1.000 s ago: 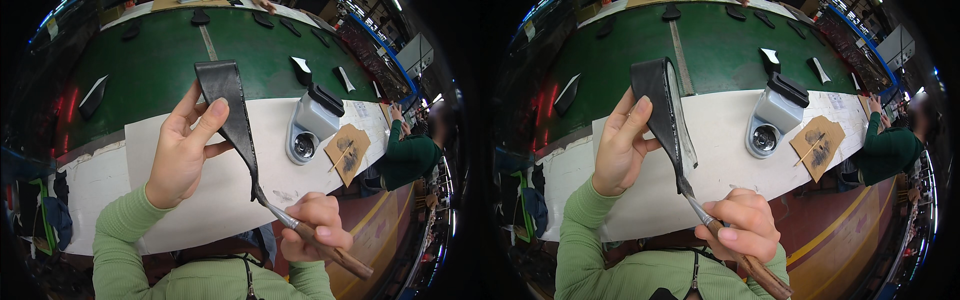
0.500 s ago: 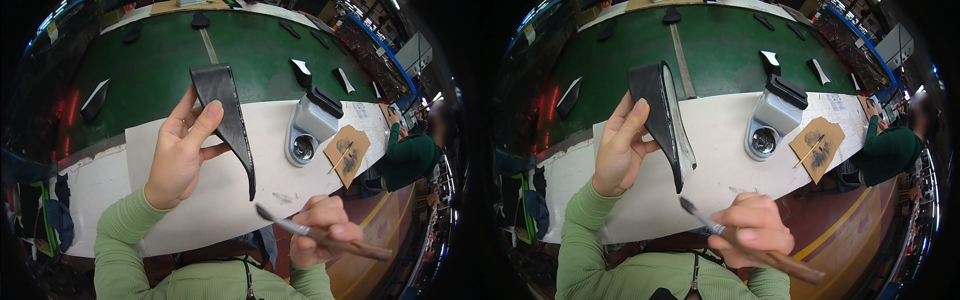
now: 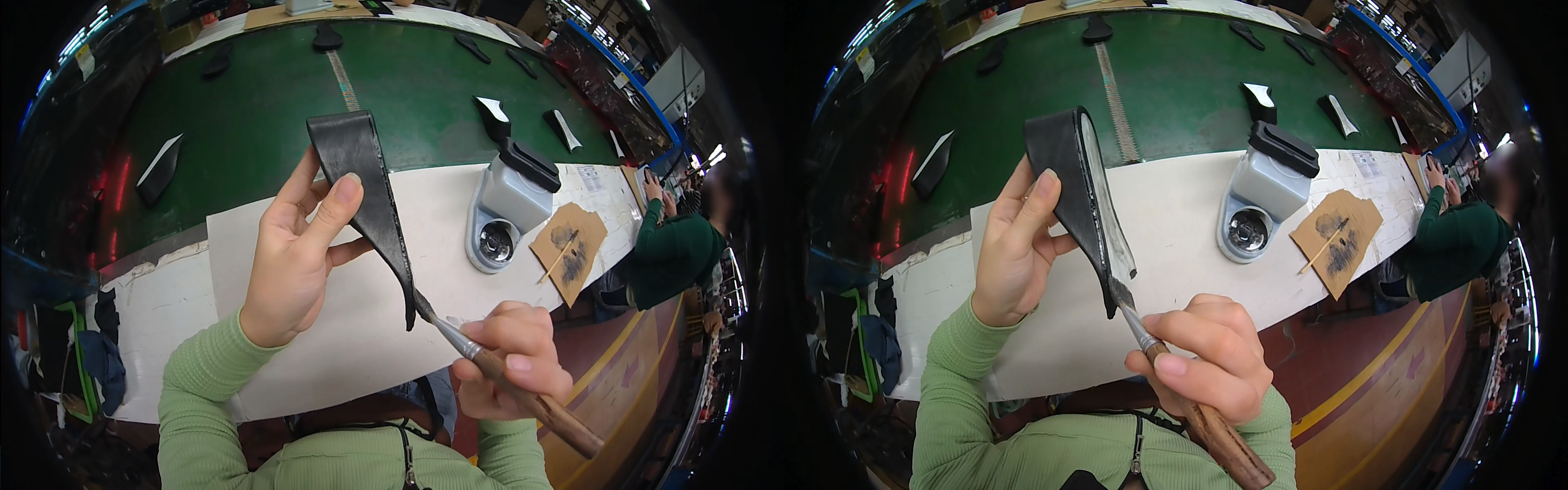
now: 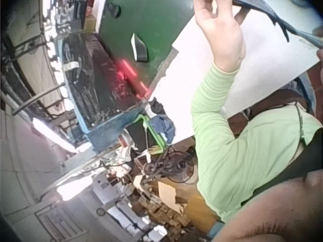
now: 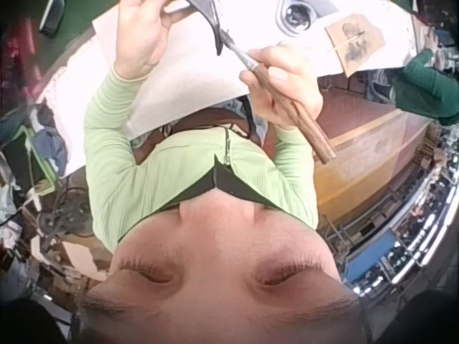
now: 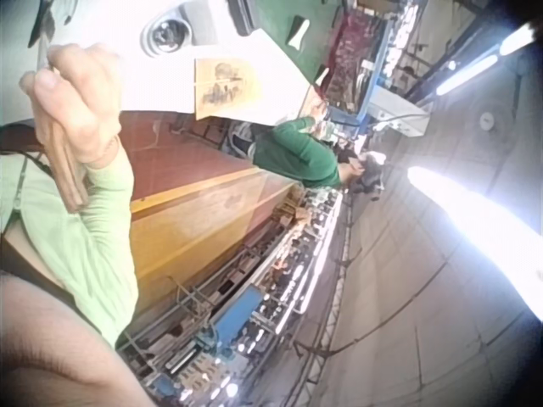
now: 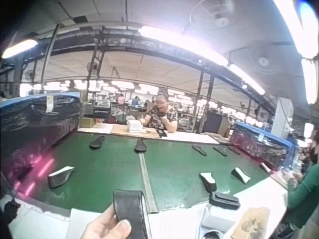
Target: The person paints the edges of black shoe parts with a brush, repeatedly dipping the brush into a container and applying paint to multiple pieces on a green workbench.
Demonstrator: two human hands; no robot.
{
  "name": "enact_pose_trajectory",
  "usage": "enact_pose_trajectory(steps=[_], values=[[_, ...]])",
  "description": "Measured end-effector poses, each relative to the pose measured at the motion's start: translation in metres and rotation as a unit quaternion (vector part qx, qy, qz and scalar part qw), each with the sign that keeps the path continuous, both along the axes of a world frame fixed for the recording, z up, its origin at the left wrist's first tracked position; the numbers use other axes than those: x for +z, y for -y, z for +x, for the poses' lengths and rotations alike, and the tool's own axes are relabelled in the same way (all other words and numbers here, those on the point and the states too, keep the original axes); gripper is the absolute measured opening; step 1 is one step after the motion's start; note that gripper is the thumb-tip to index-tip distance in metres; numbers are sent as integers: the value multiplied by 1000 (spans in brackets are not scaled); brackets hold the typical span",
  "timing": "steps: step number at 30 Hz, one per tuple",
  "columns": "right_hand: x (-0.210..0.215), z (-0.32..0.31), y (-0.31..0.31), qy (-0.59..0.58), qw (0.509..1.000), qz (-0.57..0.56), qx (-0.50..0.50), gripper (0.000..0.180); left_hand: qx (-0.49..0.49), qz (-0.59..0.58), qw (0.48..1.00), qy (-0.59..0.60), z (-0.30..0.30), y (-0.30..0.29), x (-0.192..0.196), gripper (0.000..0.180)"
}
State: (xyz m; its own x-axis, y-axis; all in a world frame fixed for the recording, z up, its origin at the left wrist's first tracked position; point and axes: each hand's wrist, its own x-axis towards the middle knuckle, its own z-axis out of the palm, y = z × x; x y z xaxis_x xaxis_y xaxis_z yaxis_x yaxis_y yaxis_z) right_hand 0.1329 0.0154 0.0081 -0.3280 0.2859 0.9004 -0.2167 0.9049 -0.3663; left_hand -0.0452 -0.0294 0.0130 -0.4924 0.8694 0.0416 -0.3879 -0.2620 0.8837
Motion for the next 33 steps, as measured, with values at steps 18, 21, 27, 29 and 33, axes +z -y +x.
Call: enact_pose_trajectory(steps=[18,21,27,29,33], values=[[-1,7,4,49,995,39,71,48,-2,0,1000,15,-2,1,0,50],[-2,7,6,48,995,40,76,43,-2,2,1000,18,-2,1,1,49],[-3,20,-2,136,976,-94,143,32,0,3,1000,21,-6,-1,2,45],[-14,24,-12,103,960,-184,185,34,-2,4,1000,23,-8,-2,0,42],[-52,31,-23,-26,855,-477,199,32,-22,-11,999,48,-17,-13,-15,34]])
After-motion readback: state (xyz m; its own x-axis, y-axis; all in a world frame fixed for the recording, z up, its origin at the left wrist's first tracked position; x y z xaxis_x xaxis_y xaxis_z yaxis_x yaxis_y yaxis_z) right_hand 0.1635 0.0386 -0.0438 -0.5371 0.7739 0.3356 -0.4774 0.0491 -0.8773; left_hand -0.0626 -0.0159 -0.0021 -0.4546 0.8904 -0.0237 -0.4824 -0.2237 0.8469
